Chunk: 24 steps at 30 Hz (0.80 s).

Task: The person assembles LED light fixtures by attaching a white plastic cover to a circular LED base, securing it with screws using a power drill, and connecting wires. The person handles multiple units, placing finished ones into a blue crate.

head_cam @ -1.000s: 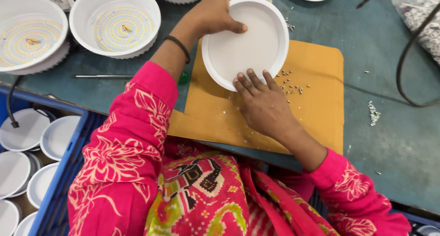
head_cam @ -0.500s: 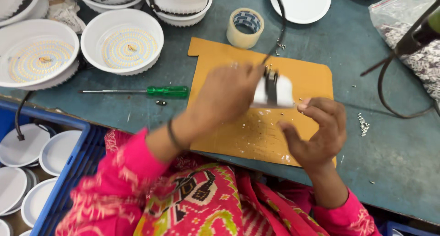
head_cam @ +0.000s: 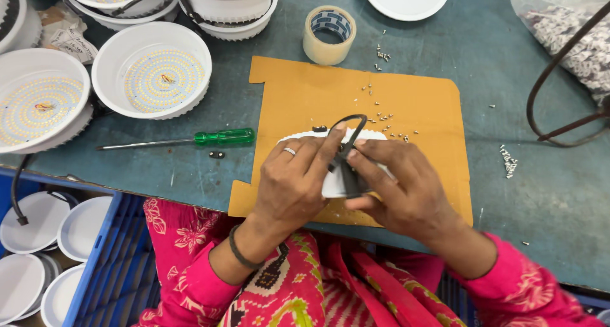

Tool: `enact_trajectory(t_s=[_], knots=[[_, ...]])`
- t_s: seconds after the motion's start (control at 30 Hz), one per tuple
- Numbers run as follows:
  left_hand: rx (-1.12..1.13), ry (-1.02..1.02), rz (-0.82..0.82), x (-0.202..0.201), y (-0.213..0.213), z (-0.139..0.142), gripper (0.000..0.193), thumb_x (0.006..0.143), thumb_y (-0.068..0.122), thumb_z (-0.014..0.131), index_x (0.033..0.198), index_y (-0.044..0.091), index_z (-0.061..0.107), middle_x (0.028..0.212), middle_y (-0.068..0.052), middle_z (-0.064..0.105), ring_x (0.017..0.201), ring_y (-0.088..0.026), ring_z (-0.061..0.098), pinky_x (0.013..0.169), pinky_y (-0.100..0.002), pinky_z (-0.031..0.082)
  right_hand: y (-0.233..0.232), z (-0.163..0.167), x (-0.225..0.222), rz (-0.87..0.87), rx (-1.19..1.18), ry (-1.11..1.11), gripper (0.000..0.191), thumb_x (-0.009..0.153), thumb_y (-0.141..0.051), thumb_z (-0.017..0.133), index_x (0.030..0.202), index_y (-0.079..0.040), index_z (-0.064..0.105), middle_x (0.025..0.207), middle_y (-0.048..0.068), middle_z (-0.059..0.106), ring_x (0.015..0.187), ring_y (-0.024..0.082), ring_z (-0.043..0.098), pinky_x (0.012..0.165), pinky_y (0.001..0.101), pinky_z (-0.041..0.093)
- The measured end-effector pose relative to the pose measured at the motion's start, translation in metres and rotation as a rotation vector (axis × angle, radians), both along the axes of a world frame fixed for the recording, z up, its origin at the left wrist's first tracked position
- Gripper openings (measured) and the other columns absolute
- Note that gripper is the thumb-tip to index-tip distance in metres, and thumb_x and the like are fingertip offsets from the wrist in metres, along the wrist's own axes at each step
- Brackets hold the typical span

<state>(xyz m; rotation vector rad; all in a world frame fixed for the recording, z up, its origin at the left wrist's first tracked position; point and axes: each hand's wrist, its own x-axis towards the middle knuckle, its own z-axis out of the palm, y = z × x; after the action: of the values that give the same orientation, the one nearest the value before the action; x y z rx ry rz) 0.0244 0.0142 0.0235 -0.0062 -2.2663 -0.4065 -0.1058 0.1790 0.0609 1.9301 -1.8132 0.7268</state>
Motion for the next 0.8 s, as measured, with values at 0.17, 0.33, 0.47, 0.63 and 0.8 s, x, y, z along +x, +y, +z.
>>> enact_trajectory(t_s=[0.17, 0.33, 0.47, 0.63, 0.8], knots=[[-0.025, 0.05, -0.084, 0.003, -0.004, -0.005, 0.049, 0.091, 0.008, 0.067, 0.14, 0.008, 0.062, 0.107, -0.01, 0.069, 0.097, -0.026, 0.067, 0.086, -0.041, 0.055, -0.02, 0.019, -0.025, 0.014, 0.25, -0.443, 0.024, 0.104, -0.031, 0.058, 0.1, -0.008, 0.064, 0.093, 0.004, 0.062, 0.082, 0.021, 0.064, 0.073, 0.035, 0.05], [0.01, 0.061, -0.103, 0.007, -0.008, -0.002, 0.051, 0.095, 0.004, 0.066, 0.145, 0.007, 0.058, 0.103, -0.009, 0.068, 0.097, -0.026, 0.068, 0.088, -0.042, 0.057, -0.047, 0.005, -0.047, 0.199, 0.457, -1.509, 0.014, 0.102, -0.026, 0.058, 0.1, -0.011, 0.056, 0.084, -0.004, 0.057, 0.071, 0.004, 0.052, 0.062, 0.0218, 0.043], [0.072, 0.07, -0.111, 0.009, -0.011, -0.007, 0.058, 0.093, 0.002, 0.065, 0.149, 0.007, 0.054, 0.108, -0.01, 0.07, 0.101, -0.027, 0.069, 0.091, -0.042, 0.057, -0.055, -0.006, -0.05, 0.234, 0.441, -1.471, 0.023, 0.108, -0.025, 0.061, 0.098, -0.005, 0.061, 0.085, 0.0, 0.059, 0.072, 0.006, 0.051, 0.063, 0.0228, 0.042], [0.177, 0.129, -0.02, 0.011, -0.026, -0.016, 0.063, 0.087, 0.01, 0.075, 0.147, 0.006, 0.055, 0.1, -0.011, 0.068, 0.095, -0.031, 0.069, 0.087, -0.042, 0.055, -0.031, 0.001, -0.042, 0.243, 0.182, -1.026, 0.028, 0.105, -0.031, 0.063, 0.114, -0.005, 0.066, 0.111, 0.006, 0.069, 0.104, 0.016, 0.063, 0.091, 0.0298, 0.05], [0.196, 0.155, -0.096, 0.016, -0.036, -0.021, 0.066, 0.089, 0.014, 0.076, 0.149, 0.004, 0.051, 0.109, -0.01, 0.071, 0.102, -0.03, 0.072, 0.094, -0.041, 0.056, -0.03, -0.02, -0.025, 0.23, 0.062, -0.316, 0.069, 0.073, -0.027, 0.081, 0.129, 0.003, 0.056, 0.126, 0.028, 0.064, 0.12, 0.044, 0.063, 0.101, 0.0472, 0.052]])
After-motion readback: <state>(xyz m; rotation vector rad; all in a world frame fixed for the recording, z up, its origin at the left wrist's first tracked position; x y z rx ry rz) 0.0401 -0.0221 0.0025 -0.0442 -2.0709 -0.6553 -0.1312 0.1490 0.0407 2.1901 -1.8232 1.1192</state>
